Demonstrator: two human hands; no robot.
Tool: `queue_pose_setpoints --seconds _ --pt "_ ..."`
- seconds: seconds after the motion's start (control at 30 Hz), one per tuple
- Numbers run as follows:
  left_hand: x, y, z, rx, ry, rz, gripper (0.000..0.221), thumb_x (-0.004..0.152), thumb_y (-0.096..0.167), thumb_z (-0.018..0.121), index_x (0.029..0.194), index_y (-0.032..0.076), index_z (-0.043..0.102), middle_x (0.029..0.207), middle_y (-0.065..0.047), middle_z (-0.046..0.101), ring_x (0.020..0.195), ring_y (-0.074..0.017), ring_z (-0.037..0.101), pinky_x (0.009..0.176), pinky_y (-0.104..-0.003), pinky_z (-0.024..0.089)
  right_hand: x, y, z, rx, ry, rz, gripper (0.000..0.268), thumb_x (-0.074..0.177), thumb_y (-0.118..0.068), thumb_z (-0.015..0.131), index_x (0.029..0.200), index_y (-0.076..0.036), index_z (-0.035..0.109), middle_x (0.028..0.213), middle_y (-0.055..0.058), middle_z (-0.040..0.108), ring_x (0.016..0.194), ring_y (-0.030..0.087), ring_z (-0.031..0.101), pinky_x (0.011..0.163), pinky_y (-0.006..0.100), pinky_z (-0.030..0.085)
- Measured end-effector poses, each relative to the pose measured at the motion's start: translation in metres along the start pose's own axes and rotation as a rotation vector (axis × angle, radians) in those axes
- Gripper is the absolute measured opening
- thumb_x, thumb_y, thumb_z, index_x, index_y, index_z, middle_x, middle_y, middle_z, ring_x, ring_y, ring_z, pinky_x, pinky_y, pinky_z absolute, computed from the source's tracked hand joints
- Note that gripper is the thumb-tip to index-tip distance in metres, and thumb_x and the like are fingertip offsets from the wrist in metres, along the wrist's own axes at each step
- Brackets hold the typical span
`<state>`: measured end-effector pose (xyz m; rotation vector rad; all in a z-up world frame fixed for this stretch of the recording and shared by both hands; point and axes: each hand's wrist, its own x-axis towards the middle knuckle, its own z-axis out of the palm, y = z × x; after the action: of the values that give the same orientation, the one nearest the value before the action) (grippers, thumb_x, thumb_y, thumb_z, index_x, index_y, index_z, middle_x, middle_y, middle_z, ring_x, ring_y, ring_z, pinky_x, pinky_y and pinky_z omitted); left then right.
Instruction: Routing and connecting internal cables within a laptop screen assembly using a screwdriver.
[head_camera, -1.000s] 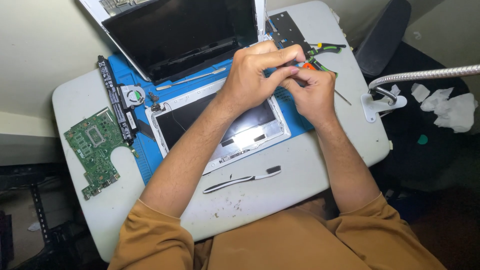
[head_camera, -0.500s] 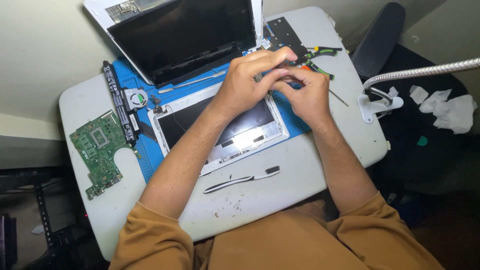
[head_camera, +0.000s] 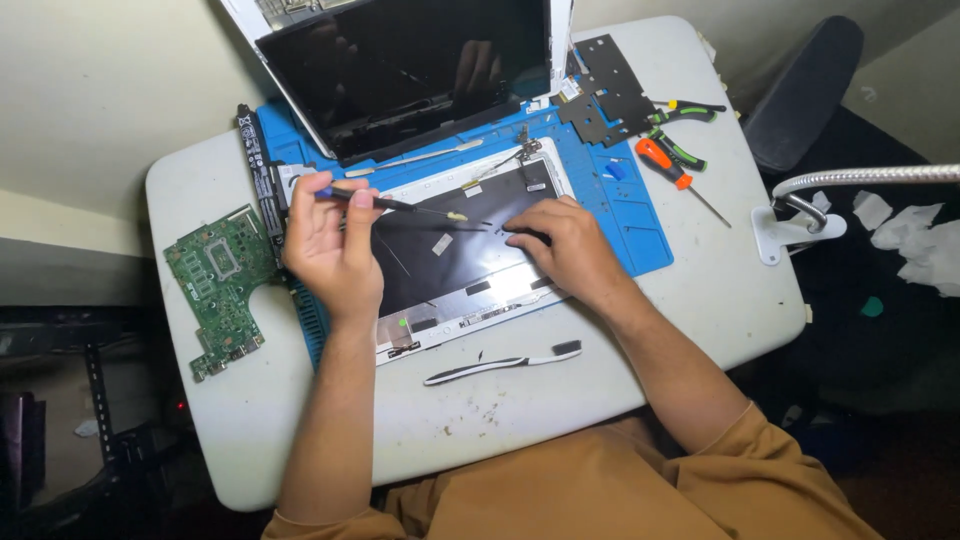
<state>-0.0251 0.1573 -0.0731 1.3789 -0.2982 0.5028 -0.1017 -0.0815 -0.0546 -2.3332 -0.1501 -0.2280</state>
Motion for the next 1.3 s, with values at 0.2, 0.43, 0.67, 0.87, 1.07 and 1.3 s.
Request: queue_pose_setpoints --seconds 0.2,0.43,0.67,0.87,1.07,1.3 --pt "-0.008 -0.009 -0.020 -0.072 0.137 -0.094 0.037 0.104 0.005 0.067 0.134 -0.002 0.047 0.104 -0.022 0.067 0.094 -0.0225 0.071 0.084 -0.039 0.069 0.001 0.005 0.014 -0.001 0.012 0.033 0.008 0.085 -0.007 0.083 0.092 -0.008 0.081 0.086 0.012 0.076 0.084 0.029 0.070 0.077 0.037 0.058" --pt "-0.014 -0.013 -0.023 -0.131 0.166 -0.142 0.037 0.105 0.004 0.065 0.137 0.001 0.047 0.105 -0.021 0.066 0.097 -0.0212 0.070 0.088 -0.041 0.069 -0.001 0.006 0.017 -0.007 0.003 0.025 0.006 0.088 -0.006 0.079 0.094 -0.007 0.080 0.087 0.012 0.075 0.086 0.029 0.069 0.078 0.038 0.059" --pt "-0.015 -0.012 -0.021 -0.159 0.190 -0.150 0.038 0.104 0.005 0.066 0.137 0.002 0.047 0.105 -0.021 0.067 0.096 -0.0207 0.070 0.087 -0.041 0.069 -0.008 0.023 0.011 0.158 0.150 0.057 0.005 0.093 -0.007 0.078 0.097 -0.009 0.077 0.086 0.007 0.076 0.084 0.023 0.072 0.081 0.034 0.058" --pt "-0.022 -0.009 -0.011 -0.184 0.231 -0.144 0.039 0.103 0.005 0.066 0.137 0.002 0.047 0.105 -0.021 0.067 0.096 -0.0213 0.070 0.086 -0.043 0.069 -0.013 0.025 0.014 0.457 0.242 0.089 0.021 0.092 -0.002 0.080 0.106 -0.002 0.065 0.091 0.011 0.077 0.082 0.013 0.070 0.085 0.029 0.057" --pt "-0.033 -0.009 -0.001 -0.185 0.233 -0.153 0.040 0.103 0.005 0.066 0.137 0.001 0.046 0.105 -0.022 0.066 0.096 -0.0222 0.070 0.085 -0.044 0.069 -0.016 0.031 0.021 0.547 0.280 0.032 0.045 0.085 -0.002 0.087 0.111 -0.002 0.050 0.088 0.013 0.076 0.080 0.013 0.068 0.087 0.031 0.057" --pt "-0.038 -0.004 0.007 -0.230 0.238 -0.174 0.039 0.102 0.006 0.067 0.135 0.003 0.047 0.104 -0.023 0.067 0.095 -0.0232 0.071 0.085 -0.046 0.069 -0.019 0.034 0.023 0.555 0.294 -0.016 0.051 0.084 -0.002 0.088 0.111 -0.003 0.045 0.084 0.011 0.076 0.077 0.012 0.066 0.087 0.029 0.056"
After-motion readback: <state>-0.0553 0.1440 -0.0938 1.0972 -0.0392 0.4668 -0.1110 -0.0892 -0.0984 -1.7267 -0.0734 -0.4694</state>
